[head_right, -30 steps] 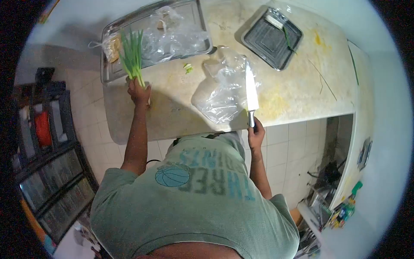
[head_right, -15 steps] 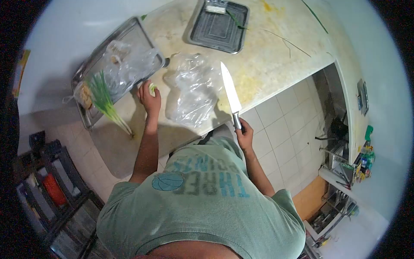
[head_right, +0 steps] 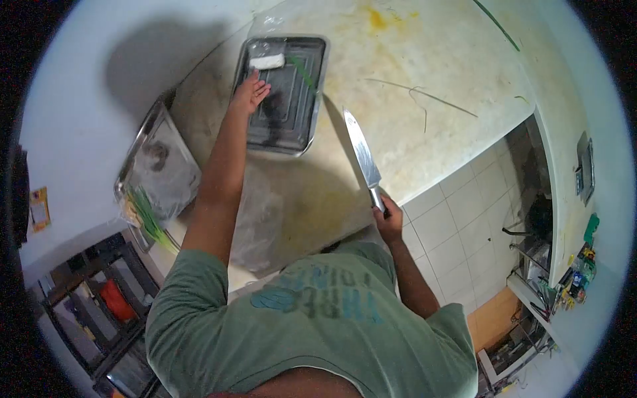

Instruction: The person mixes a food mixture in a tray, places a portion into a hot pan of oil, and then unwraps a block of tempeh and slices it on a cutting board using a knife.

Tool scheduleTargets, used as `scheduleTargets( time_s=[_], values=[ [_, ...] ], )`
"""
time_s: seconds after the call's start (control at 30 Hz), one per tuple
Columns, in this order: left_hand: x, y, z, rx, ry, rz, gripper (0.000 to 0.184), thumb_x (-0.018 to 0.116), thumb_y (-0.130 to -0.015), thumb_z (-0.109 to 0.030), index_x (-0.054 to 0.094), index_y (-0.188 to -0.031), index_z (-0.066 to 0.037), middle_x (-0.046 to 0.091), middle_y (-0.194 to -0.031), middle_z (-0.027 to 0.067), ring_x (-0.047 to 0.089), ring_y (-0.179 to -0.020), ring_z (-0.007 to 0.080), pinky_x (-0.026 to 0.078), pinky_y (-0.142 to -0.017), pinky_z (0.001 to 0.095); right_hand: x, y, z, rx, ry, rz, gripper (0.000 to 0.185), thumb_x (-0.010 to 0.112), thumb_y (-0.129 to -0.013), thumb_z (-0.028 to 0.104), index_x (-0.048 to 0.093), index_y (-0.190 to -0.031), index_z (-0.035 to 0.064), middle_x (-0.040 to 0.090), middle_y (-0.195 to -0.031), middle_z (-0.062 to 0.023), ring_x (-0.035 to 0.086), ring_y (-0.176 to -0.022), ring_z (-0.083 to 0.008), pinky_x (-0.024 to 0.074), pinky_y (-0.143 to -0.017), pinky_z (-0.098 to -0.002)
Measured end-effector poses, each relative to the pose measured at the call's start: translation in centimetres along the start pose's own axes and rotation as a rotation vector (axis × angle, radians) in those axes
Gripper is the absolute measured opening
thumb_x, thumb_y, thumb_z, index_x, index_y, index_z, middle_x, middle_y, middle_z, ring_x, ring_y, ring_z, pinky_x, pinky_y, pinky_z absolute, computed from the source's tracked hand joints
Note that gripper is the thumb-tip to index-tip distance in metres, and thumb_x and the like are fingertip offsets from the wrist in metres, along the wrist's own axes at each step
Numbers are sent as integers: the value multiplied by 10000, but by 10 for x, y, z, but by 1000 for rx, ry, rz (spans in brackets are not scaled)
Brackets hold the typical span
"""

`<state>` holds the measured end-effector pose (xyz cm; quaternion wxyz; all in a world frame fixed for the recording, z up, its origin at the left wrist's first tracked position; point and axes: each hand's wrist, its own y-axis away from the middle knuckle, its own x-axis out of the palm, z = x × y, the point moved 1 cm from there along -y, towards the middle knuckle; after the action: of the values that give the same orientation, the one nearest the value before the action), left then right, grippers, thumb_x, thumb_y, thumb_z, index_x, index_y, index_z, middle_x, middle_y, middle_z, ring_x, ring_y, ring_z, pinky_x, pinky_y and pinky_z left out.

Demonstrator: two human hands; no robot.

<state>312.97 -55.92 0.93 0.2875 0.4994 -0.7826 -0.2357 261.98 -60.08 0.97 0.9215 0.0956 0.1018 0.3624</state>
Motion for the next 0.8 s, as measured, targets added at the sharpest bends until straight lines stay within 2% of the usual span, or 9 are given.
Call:
scheduleTargets(
  time_s=[0.03,0.13,0.23,0.33,0.43,0.53,0.57,0.67,0.8],
  values=[
    [24,-2,-7,57,-44,-112,734,666,-859,-382,324,-1360,32,494,-1254,202,560,-1092,293,501,-925,371,-18,-15,6,-58,119,20,398,562,-849,12,503,-1235,-64,630,-990,-87,597,-858,-123,494,-747,-255],
    [31,-91,-3,-70,-22,-486,792,796,-711,-405,456,-1279,30,576,-1128,197,604,-994,319,530,-824,423,-62,-38,14,5,188,8,403,564,-844,4,499,-1235,-69,635,-967,-93,604,-829,-128,499,-737,-262],
    [43,-97,-6,21,-76,-818,758,836,-660,-388,518,-1205,32,614,-1017,184,626,-915,306,540,-767,405,-87,-58,12,136,140,-55,364,579,-837,35,533,-1180,-77,632,-977,-141,615,-835,-172,510,-754,-304],
    [69,-69,-26,-8,-226,-862,580,827,-691,-287,559,-1100,24,621,-965,173,629,-893,284,540,-772,395,-88,-77,5,174,64,-101,382,594,-842,94,531,-1173,-86,627,-941,-119,601,-801,-151,508,-725,-291],
    [77,-49,-18,382,-433,-863,414,814,-717,-190,574,-986,15,623,-906,148,624,-846,242,529,-739,380,-84,-105,-4,121,87,-69,386,606,-859,153,537,-1168,-69,598,-873,-85,560,-732,-135,470,-656,-256],
    [77,-25,-18,431,-285,-682,364,797,-741,-145,555,-965,9,610,-932,117,600,-845,219,510,-710,361,-71,-138,5,67,87,27,405,626,-859,200,541,-1167,-49,586,-840,-84,534,-702,-135,458,-643,-266],
    [65,-23,-13,441,-255,-600,399,804,-746,-176,539,-983,6,592,-959,91,577,-863,196,489,-708,346,-64,-149,13,-46,157,13,397,642,-857,242,556,-1133,-30,578,-812,-73,529,-688,-136,455,-642,-284],
    [48,8,4,399,1,-366,400,791,-770,-204,527,-994,-2,580,-979,83,569,-893,193,485,-734,344,-46,-172,41,-55,160,57,372,652,-859,280,568,-1074,-12,566,-784,-60,524,-682,-135,453,-640,-291],
    [50,73,15,333,185,-287,356,765,-798,-222,525,-978,-30,580,-967,75,581,-908,194,490,-764,340,-17,-198,59,-46,45,67,366,690,-843,300,573,-1027,6,542,-752,-38,497,-653,-124,438,-609,-290]
  ],
)
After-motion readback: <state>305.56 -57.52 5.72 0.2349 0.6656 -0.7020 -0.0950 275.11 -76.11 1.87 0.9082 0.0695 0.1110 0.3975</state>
